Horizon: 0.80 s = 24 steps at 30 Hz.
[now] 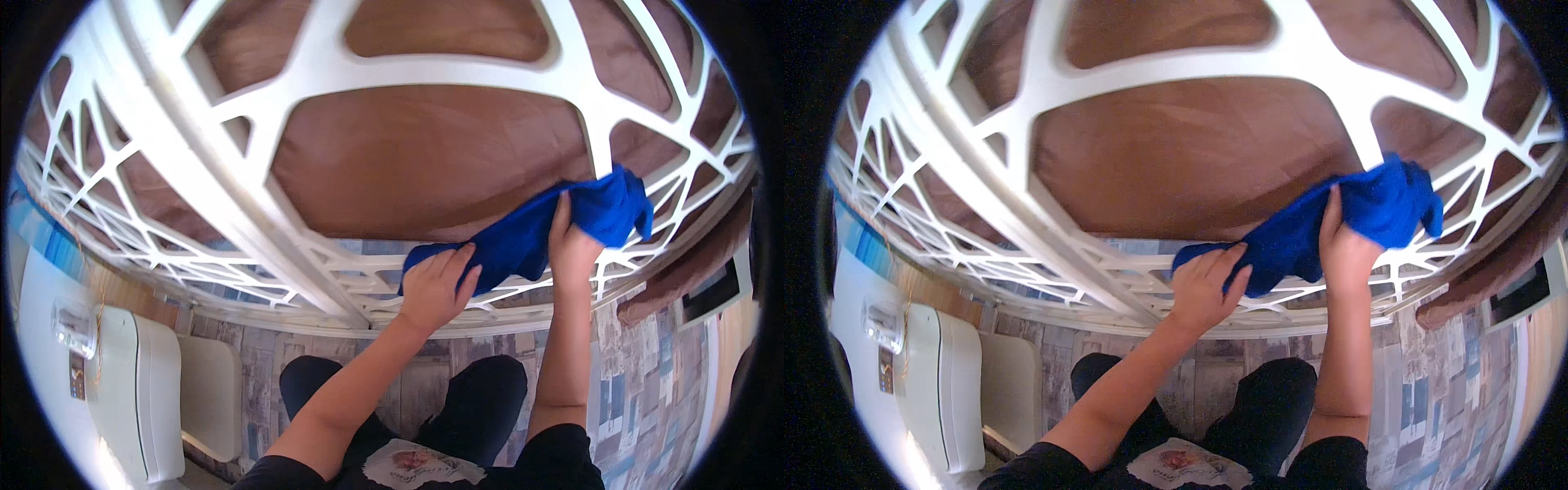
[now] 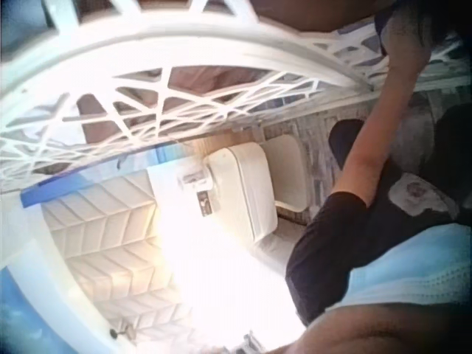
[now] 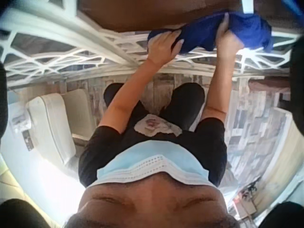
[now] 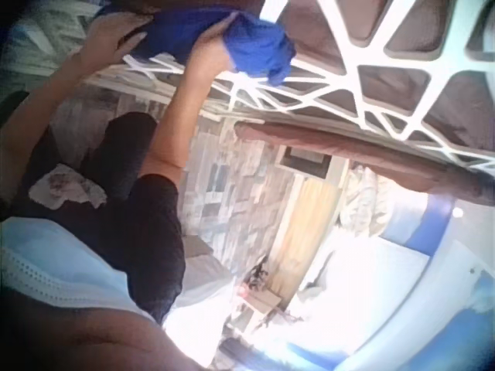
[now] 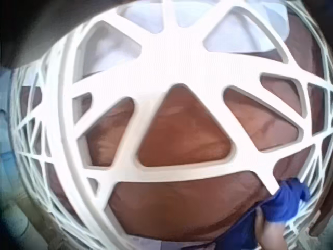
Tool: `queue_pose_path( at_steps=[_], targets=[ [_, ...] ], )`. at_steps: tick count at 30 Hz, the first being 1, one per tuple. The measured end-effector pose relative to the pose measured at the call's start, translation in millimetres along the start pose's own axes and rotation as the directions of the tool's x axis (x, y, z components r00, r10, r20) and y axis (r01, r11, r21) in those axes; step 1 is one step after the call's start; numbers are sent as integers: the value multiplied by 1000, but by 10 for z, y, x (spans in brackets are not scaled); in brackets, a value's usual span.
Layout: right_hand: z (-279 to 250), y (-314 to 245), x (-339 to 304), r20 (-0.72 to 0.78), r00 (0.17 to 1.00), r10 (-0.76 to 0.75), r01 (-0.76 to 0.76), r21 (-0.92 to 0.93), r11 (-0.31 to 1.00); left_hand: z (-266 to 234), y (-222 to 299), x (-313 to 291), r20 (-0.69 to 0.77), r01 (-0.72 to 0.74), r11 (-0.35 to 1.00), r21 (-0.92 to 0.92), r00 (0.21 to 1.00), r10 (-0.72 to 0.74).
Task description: The person sweeps debris on the floor with a red broom, then wipes a white lattice chair with a blue cloth. The person squats and sits on the floor to clean the lower sections of the chair.
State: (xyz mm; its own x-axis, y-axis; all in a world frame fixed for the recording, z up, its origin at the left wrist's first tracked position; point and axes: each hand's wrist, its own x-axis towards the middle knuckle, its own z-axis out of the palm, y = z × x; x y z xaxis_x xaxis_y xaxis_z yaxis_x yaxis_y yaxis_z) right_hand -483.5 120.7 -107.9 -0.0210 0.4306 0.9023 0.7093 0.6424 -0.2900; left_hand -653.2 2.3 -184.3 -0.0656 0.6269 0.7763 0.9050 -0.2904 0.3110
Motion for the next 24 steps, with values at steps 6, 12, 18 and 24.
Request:
queue_pose_path(
  at_steps=[6,12,18,24],
  targets=[
    [-30,-123,-409,317,897,309,-311,-46,949,-382,-262,-184,111,39,997,65,993,-46],
    [154,-348,-1081,507,862,4,93,-166,982,-670,-408,-441,173,65,985,162,980,-93],
    [327,-1049,-1254,558,824,98,-141,34,989,-715,-663,-890,171,86,991,99,980,-102],
    [689,-1722,-1402,634,766,-105,2,160,987,-708,-751,-1119,-9,294,941,167,955,-297]
  ],
)
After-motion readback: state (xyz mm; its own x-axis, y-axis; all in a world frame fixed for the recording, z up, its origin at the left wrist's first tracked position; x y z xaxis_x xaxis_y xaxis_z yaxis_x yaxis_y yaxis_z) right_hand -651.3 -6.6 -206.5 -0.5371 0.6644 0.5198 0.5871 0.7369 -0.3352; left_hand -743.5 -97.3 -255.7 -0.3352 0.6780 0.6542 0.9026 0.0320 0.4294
